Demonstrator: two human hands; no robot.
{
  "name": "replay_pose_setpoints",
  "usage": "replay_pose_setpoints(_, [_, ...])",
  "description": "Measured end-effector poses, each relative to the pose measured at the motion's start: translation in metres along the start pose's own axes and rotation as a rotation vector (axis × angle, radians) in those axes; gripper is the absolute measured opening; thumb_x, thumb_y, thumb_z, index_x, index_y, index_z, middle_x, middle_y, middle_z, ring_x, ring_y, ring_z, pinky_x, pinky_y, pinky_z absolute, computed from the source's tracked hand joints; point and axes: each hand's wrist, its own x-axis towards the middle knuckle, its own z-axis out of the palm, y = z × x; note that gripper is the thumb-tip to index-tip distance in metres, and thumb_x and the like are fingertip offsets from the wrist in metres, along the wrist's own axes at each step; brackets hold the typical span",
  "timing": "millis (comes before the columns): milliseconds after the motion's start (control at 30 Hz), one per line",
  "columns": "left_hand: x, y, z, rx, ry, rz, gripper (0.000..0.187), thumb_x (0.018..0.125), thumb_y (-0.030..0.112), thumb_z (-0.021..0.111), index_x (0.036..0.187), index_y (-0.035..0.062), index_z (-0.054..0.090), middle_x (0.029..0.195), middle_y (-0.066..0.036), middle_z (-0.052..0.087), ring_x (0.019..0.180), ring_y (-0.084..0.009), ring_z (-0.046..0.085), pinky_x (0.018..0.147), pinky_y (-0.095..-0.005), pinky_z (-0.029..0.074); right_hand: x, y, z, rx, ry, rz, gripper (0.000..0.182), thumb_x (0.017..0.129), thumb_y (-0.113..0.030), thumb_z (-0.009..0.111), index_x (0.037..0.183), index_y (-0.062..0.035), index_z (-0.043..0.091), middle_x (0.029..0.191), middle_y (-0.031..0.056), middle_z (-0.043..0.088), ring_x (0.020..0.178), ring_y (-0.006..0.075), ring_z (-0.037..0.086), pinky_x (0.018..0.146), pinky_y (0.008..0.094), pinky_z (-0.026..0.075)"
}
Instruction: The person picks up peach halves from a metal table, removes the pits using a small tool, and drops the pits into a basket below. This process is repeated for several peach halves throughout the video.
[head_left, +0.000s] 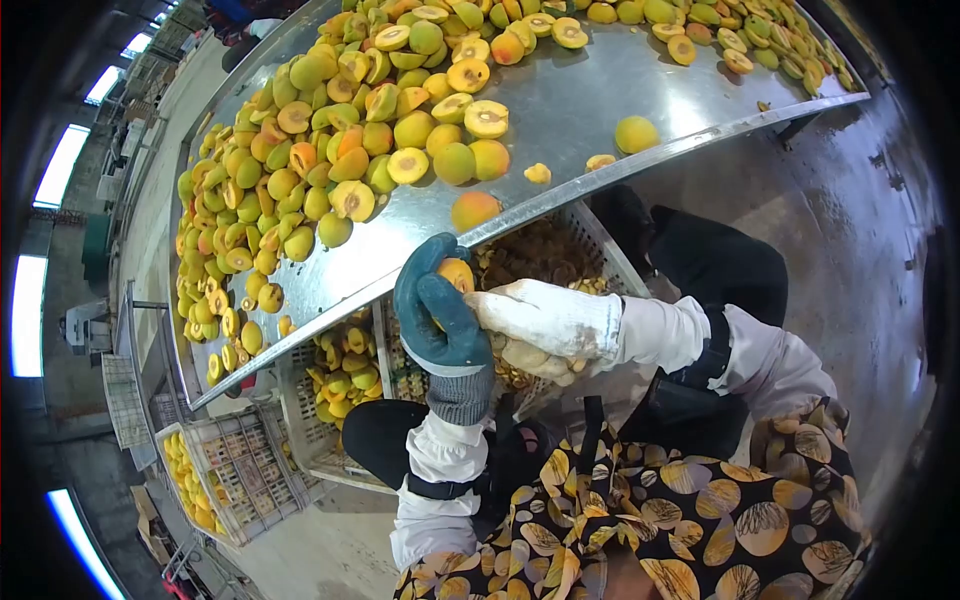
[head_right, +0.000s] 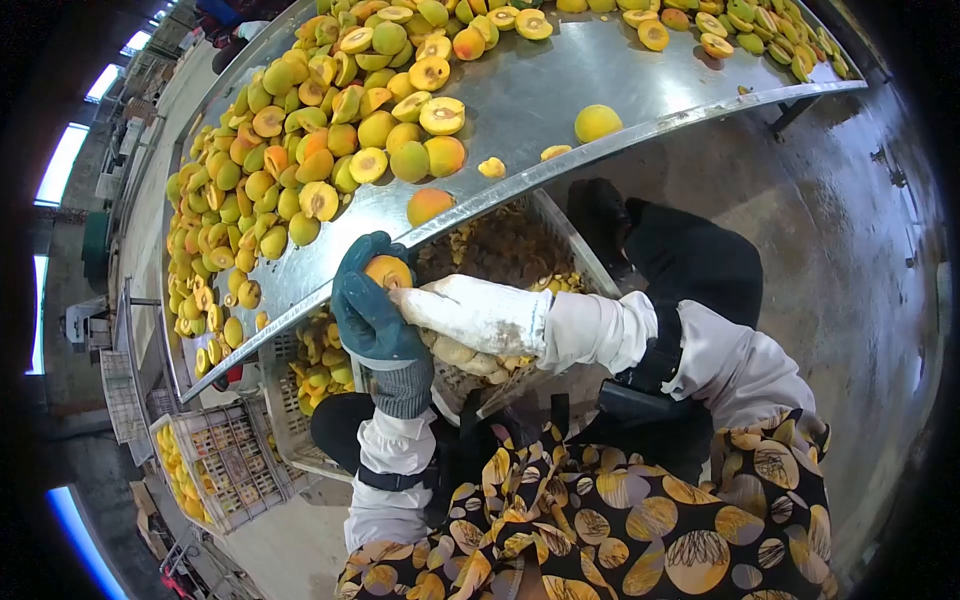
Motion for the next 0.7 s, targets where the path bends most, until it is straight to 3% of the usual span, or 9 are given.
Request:
replay_pose_setpoints(100, [0.002, 0.005, 0.003, -0.171, -0.005, -0.202, 0.051, 0.108, 0.043, 0.036, 0.121, -0.0012, 0.058, 0.108, -0.012, 0.065, 0.098, -0.0206, 0.062, 0.088, -0.0338, 0.050, 0.002, -0.003, 0.004, -0.084, 0.072, -0.027, 0.048, 0.102, -0.054, 0.047, 0.086, -0.0097, 0.054, 0.049, -0.0031, 0.042, 0.032, 0.0084, 0.038, 0.029, 0.0239, 0.030])
replay_pose_setpoints(200, [0.003, 0.007, -0.002, -0.220, -0.118, -0.154, 0.057, 0.109, 0.047, 0.027, 0.122, 0.0006, 0.057, 0.114, -0.012, 0.065, 0.097, -0.0207, 0.065, 0.089, -0.0334, 0.052, -0.003, -0.004, -0.007, 0.375, -0.139, 0.151, 0.052, 0.099, -0.060, 0.048, 0.079, -0.0123, 0.052, 0.049, -0.0055, 0.038, 0.032, 0.0061, 0.034, 0.028, 0.0218, 0.027])
replay_pose_setpoints(233, [0.006, 0.002, -0.011, -0.247, -0.224, -0.188, 0.058, 0.109, 0.049, 0.025, 0.121, 0.0012, 0.056, 0.111, -0.012, 0.065, 0.094, -0.0206, 0.065, 0.088, -0.0336, 0.053, -0.003, -0.004, -0.007, 0.366, -0.134, 0.160, 0.052, 0.099, -0.060, 0.048, 0.077, -0.0131, 0.052, 0.049, -0.0057, 0.038, 0.032, 0.0059, 0.034, 0.028, 0.0217, 0.027])
replay_pose_setpoints(333, [0.011, 0.006, -0.011, -0.367, -0.216, -0.234, 0.055, 0.108, 0.046, 0.033, 0.121, -0.0017, 0.058, 0.108, -0.014, 0.066, 0.094, -0.0215, 0.066, 0.086, -0.0338, 0.054, -0.004, -0.007, -0.005, 0.344, -0.119, 0.174, 0.053, 0.098, -0.061, 0.050, 0.071, -0.0153, 0.050, 0.050, -0.0065, 0.037, 0.032, 0.0051, 0.032, 0.027, 0.0212, 0.025])
replay_pose_setpoints(367, [0.011, 0.007, -0.009, -0.398, -0.217, -0.291, 0.056, 0.108, 0.046, 0.031, 0.121, -0.0019, 0.058, 0.108, -0.014, 0.067, 0.093, -0.0220, 0.067, 0.085, -0.0337, 0.055, -0.003, -0.009, -0.002, 0.184, -0.077, 0.149, 0.051, 0.099, -0.058, 0.049, 0.072, -0.0155, 0.050, 0.051, -0.0065, 0.038, 0.033, 0.0051, 0.033, 0.027, 0.0215, 0.025])
replay_pose_setpoints(500, [0.010, 0.001, -0.012, -0.340, -0.265, -0.270, 0.058, 0.109, 0.046, 0.029, 0.121, -0.0023, 0.058, 0.107, -0.014, 0.067, 0.091, -0.0208, 0.067, 0.084, -0.0336, 0.054, 0.005, -0.007, -0.010, 0.201, -0.172, 0.213, 0.050, 0.099, -0.057, 0.051, 0.074, -0.0139, 0.053, 0.051, -0.0062, 0.042, 0.035, 0.0055, 0.037, 0.031, 0.0227, 0.029])
replay_pose_setpoints(600, [0.015, 0.001, -0.022, -0.254, -0.340, -0.245, 0.058, 0.109, 0.046, 0.028, 0.119, -0.0022, 0.058, 0.106, -0.013, 0.067, 0.088, -0.0195, 0.066, 0.084, -0.0323, 0.054, -0.007, -0.026, 0.002, -0.098, 0.015, 0.259, 0.049, 0.097, -0.056, 0.054, 0.074, -0.0134, 0.056, 0.052, -0.0061, 0.040, 0.039, 0.0052, 0.037, 0.035, 0.0231, 0.029])
replay_pose_setpoints(633, [0.019, 0.001, -0.024, -0.229, -0.366, -0.267, 0.058, 0.109, 0.046, 0.027, 0.118, -0.0021, 0.059, 0.105, -0.012, 0.067, 0.087, -0.0191, 0.065, 0.083, -0.0320, 0.053, -0.001, -0.020, -0.001, -0.188, 0.025, 0.174, 0.049, 0.097, -0.057, 0.054, 0.077, -0.0123, 0.058, 0.053, -0.0050, 0.042, 0.040, 0.0056, 0.040, 0.037, 0.0230, 0.030])
replay_pose_setpoints(700, [0.025, 0.001, -0.030, -0.190, -0.414, -0.246, 0.058, 0.109, 0.045, 0.027, 0.116, -0.0019, 0.060, 0.103, -0.012, 0.067, 0.086, -0.0185, 0.065, 0.083, -0.0314, 0.053, 0.021, 0.007, -0.010, -0.403, 0.037, -0.254, 0.049, 0.098, -0.056, 0.053, 0.081, -0.0110, 0.059, 0.054, -0.0043, 0.045, 0.041, 0.0055, 0.040, 0.037, 0.0232, 0.031])
